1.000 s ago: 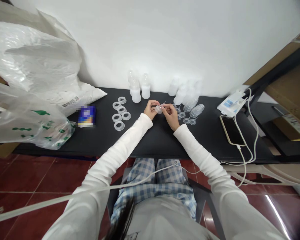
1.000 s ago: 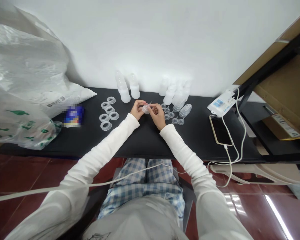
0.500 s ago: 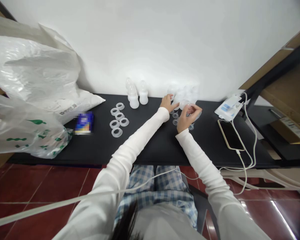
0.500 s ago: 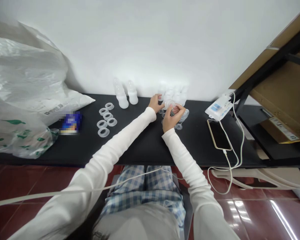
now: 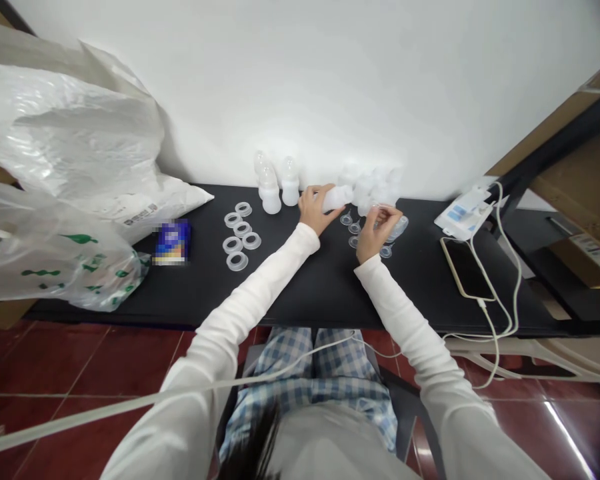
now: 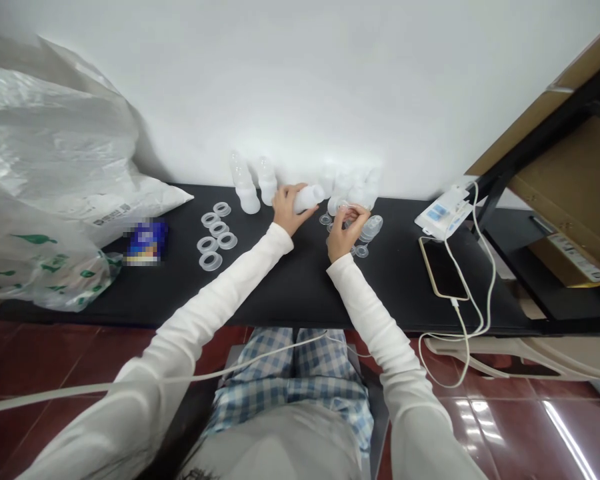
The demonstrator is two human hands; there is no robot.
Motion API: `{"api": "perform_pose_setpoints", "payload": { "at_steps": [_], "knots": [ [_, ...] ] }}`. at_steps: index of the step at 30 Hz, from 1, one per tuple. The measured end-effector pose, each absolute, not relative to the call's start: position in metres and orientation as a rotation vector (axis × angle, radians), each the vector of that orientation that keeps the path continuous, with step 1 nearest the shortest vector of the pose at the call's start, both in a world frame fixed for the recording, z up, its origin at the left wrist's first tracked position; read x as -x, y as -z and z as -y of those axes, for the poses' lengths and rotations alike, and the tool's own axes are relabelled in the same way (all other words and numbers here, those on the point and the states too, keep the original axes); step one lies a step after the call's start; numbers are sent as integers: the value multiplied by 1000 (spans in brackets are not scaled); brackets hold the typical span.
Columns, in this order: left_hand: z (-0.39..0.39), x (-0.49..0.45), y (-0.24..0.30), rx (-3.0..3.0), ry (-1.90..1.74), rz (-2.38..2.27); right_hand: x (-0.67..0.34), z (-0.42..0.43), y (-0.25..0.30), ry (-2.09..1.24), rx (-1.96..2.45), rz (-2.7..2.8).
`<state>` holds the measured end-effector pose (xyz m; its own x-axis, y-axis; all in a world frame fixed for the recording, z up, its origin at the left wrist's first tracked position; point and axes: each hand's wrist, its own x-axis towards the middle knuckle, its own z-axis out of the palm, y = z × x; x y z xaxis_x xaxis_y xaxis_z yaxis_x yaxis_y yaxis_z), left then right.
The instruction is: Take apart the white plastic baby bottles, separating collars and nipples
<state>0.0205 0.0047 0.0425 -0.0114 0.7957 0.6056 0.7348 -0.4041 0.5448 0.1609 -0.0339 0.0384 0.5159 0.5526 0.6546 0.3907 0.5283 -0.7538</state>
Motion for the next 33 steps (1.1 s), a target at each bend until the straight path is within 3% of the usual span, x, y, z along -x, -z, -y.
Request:
{"api": "perform_pose_setpoints", "payload": {
  "at_steps": [6, 16, 33],
  "knots": [
    [31, 32, -24, -2234, -1198, -1861, -142, 35, -23, -497, 966, 1367],
    [18, 52, -17, -2462, -1049, -1604, -158, 25, -19, -765, 871, 1561],
    [14, 67, -27, -1779, -1086, -1095, -171, 28, -37, -780, 762, 1808]
  ]
}}
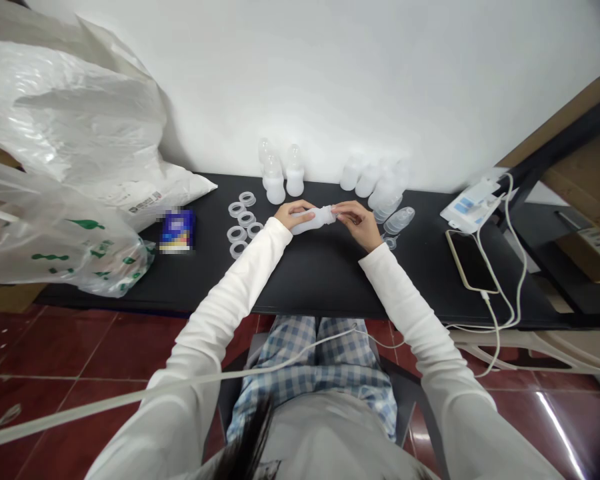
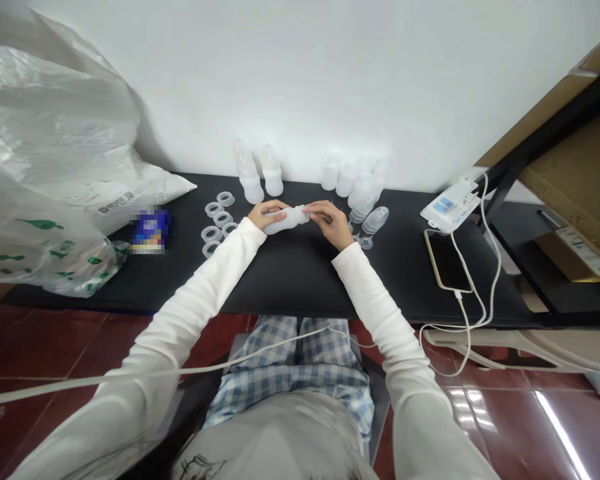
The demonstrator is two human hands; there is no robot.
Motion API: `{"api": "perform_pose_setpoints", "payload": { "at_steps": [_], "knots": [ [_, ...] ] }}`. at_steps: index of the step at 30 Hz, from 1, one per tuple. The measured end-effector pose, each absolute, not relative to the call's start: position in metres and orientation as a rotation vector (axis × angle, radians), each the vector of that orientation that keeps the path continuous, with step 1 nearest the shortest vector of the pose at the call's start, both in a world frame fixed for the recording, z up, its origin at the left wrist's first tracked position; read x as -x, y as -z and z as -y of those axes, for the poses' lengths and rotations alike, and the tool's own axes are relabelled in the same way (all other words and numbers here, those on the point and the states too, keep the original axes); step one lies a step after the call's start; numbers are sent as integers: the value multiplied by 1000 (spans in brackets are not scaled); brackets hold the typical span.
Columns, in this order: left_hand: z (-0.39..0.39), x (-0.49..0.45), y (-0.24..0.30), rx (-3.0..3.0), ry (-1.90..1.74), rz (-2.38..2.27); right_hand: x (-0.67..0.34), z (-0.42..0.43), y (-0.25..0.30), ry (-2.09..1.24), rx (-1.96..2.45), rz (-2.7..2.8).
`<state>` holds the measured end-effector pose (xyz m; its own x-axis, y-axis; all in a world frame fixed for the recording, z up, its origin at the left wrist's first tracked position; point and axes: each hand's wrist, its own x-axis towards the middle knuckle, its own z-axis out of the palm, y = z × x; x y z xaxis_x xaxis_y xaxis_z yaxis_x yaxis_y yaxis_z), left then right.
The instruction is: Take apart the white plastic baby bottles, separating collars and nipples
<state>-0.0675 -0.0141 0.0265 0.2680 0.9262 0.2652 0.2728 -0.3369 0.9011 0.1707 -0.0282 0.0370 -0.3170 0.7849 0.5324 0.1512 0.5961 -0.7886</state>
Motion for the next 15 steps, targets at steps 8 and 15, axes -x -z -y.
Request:
{"api": "perform_pose_setpoints", "payload": {
  "at_steps": [8, 15],
  "knots": [
    [20, 70, -27, -2000, -1064, -1293, -174, 27, -39, -676, 787, 1902],
    [25, 67, -28, -2397, -1166, -1504, -170, 28, -36, -774, 802, 1791]
  ]
}}
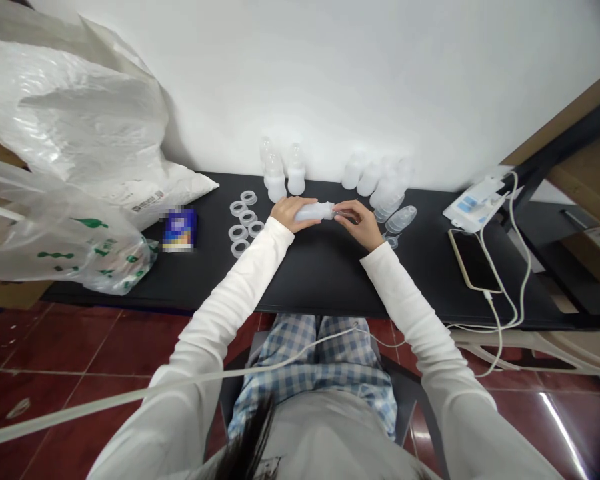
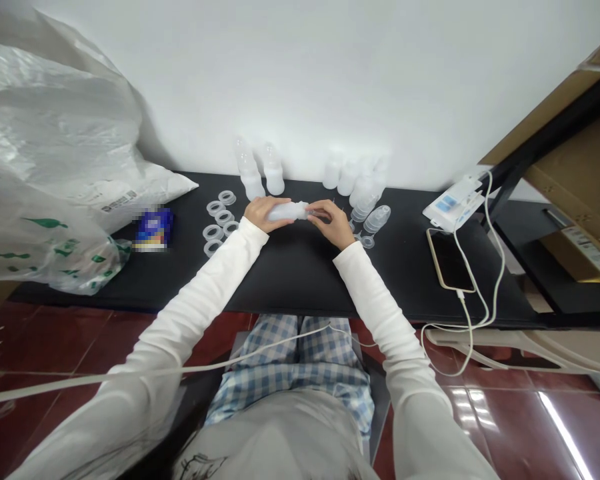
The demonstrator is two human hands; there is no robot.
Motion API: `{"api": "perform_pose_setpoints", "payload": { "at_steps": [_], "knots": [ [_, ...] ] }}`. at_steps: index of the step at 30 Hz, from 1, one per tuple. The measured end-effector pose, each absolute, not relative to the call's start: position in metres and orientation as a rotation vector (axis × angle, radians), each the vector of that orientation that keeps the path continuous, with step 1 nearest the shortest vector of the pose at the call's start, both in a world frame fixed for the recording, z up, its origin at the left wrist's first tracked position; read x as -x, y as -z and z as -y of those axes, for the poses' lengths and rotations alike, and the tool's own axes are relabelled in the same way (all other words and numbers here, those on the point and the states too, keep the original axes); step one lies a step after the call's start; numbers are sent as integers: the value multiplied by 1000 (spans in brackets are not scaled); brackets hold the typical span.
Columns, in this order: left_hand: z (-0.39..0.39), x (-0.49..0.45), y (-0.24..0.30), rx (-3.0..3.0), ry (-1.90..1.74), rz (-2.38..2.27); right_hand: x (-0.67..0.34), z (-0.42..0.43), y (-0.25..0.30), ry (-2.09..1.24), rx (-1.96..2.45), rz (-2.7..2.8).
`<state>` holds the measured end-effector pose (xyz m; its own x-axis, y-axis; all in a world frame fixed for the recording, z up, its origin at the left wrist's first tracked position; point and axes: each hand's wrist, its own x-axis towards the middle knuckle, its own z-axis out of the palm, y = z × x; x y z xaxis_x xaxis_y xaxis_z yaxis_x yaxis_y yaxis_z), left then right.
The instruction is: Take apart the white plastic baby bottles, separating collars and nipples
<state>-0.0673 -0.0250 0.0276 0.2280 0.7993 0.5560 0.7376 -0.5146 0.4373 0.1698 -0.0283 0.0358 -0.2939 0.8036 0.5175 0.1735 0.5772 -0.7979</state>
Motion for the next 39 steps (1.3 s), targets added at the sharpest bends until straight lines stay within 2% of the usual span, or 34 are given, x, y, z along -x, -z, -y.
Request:
{"api": "perform_pose_setpoints", "payload": {
  "at_steps": [10, 25, 32, 39],
  "knots": [
    [22, 72, -26, -2448, -1161, -1441, -164, 28, -33, -895, 741, 1671],
    [25, 77, -28, -2205, -1002, -1345, -165, 38, -44, -552, 720, 1914],
    [29, 64, -32, -2376, -1182, -1424, -161, 35, -33, -595, 796, 1728],
    [26, 67, -29, -2473, -1169, -1436, -166, 30, -32, -546, 853, 1817]
  ]
}}
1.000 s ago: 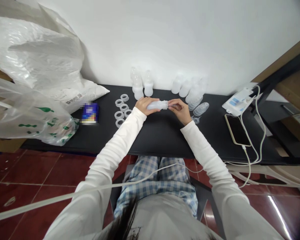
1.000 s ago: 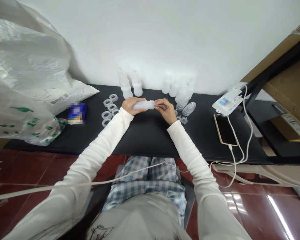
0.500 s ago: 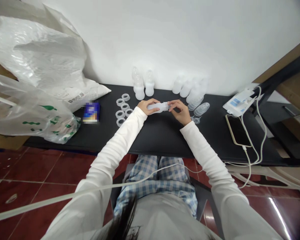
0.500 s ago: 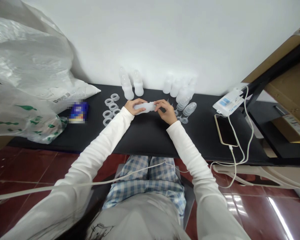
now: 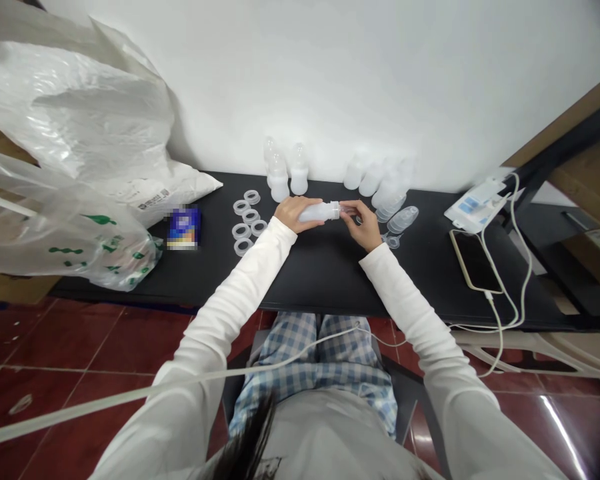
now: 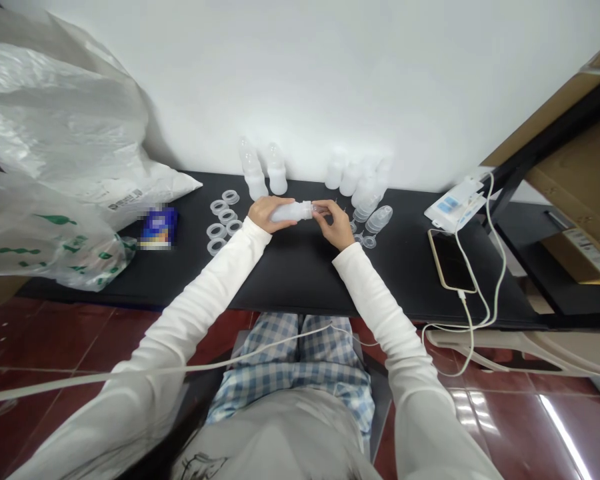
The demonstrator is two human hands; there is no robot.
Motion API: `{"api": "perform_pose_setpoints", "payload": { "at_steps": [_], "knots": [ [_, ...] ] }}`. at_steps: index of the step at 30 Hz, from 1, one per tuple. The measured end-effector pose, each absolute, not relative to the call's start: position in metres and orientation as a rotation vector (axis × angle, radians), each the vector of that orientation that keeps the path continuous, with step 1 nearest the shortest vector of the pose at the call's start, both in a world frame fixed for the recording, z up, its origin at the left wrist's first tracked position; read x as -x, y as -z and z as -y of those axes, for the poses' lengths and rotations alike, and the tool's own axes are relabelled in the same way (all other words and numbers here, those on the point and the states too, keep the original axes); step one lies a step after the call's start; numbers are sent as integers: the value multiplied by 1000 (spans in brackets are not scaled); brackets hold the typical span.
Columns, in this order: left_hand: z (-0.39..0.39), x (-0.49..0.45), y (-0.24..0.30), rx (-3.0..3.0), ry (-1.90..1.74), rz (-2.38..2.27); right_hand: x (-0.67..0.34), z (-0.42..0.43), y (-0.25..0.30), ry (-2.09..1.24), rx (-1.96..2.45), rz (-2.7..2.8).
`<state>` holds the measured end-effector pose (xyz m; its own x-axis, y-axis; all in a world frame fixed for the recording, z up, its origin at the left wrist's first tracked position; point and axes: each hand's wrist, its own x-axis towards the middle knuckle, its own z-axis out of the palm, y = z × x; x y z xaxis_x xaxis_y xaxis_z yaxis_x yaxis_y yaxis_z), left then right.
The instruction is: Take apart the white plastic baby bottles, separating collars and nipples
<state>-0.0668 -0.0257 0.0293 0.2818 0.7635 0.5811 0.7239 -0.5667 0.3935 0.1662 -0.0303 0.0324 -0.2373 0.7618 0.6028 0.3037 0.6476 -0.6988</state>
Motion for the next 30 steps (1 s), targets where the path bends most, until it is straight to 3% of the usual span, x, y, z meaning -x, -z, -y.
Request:
{"api": "perform_pose_setpoints", "payload": {
  "at_steps": [17, 23, 30],
  "knots": [
    [16, 69, -18, -2652, -1158, -1389, -174, 29, -32, -153, 845, 2064],
    [13, 73, -19, -2718, -1153, -1353, -175, 28, -32, -147, 1027, 2116],
    [10, 70, -17, -2798, -1075, -1282, -172, 28, -32, 84, 1287, 2207]
  ]
}}
